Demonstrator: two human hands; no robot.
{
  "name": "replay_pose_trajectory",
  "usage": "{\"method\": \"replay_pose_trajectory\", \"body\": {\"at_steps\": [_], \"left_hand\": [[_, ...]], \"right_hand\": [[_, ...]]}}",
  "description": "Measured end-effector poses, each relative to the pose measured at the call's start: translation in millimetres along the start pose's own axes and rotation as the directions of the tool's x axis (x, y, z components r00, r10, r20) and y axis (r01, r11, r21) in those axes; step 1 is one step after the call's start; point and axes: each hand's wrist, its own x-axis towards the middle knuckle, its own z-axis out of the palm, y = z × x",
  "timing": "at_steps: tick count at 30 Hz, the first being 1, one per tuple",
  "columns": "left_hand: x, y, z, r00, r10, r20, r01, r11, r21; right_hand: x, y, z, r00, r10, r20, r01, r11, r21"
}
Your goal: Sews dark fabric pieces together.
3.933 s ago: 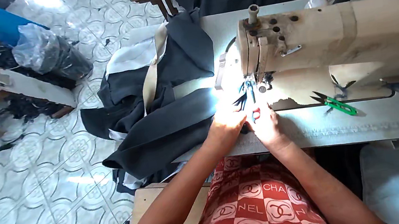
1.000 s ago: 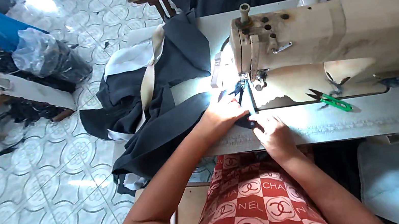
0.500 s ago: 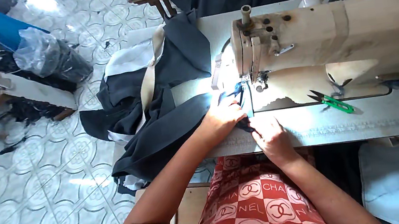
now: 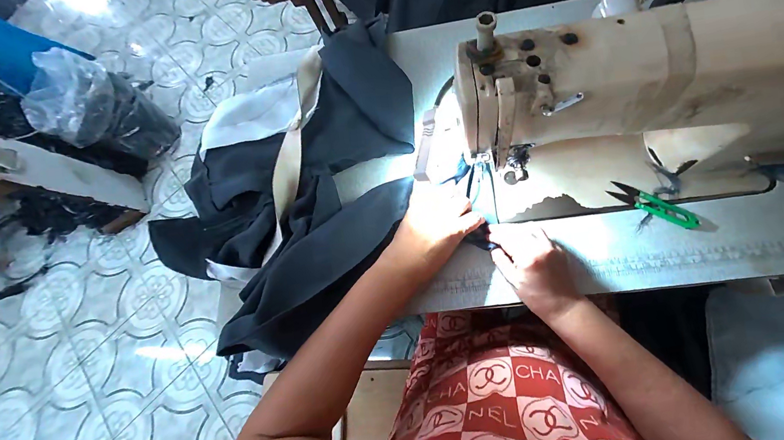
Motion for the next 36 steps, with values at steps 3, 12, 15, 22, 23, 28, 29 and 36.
{"method": "replay_pose_trajectory", "body": {"at_steps": [3,12,15,22,23,28,29,36], "left_hand": [[9,-7,2,0.999,-0.044,-0.015,0.045,0.999,0.027],[21,-21,12,0.990,-0.131,-0.061,0.130,0.991,-0.014],[18,-20,16,0.980,-0.170,-0.103,0.167,0.985,-0.039],[21,-9,-8,0.816,-0.551,0.174,0.571,0.723,-0.388],[19,-9,-9,0.833,-0.527,0.167,0.543,0.723,-0.427],[8,-5,-19,0.980,-0.193,0.040,0.196,0.946,-0.259],[5,-2,-21,0.989,-0.145,0.017,0.145,0.970,-0.194],[-11,15,-8,0.998,-0.061,-0.006,0.060,0.996,-0.066]], "right_hand": [[13,4,3,0.999,0.034,0.029,-0.034,0.999,0.018],[40,15,14,1.000,0.018,-0.012,-0.017,1.000,0.026],[42,9,7,0.988,0.151,0.000,-0.151,0.987,0.049],[52,-16,3,0.849,0.473,0.236,-0.529,0.755,0.388],[54,-17,8,0.863,0.456,0.216,-0.503,0.743,0.442],[55,-27,-3,0.735,0.480,0.479,-0.652,0.309,0.692],[48,-33,-11,0.651,0.472,0.595,-0.706,0.087,0.703],[4,-26,-22,0.931,0.312,0.187,-0.361,0.860,0.362]]}}
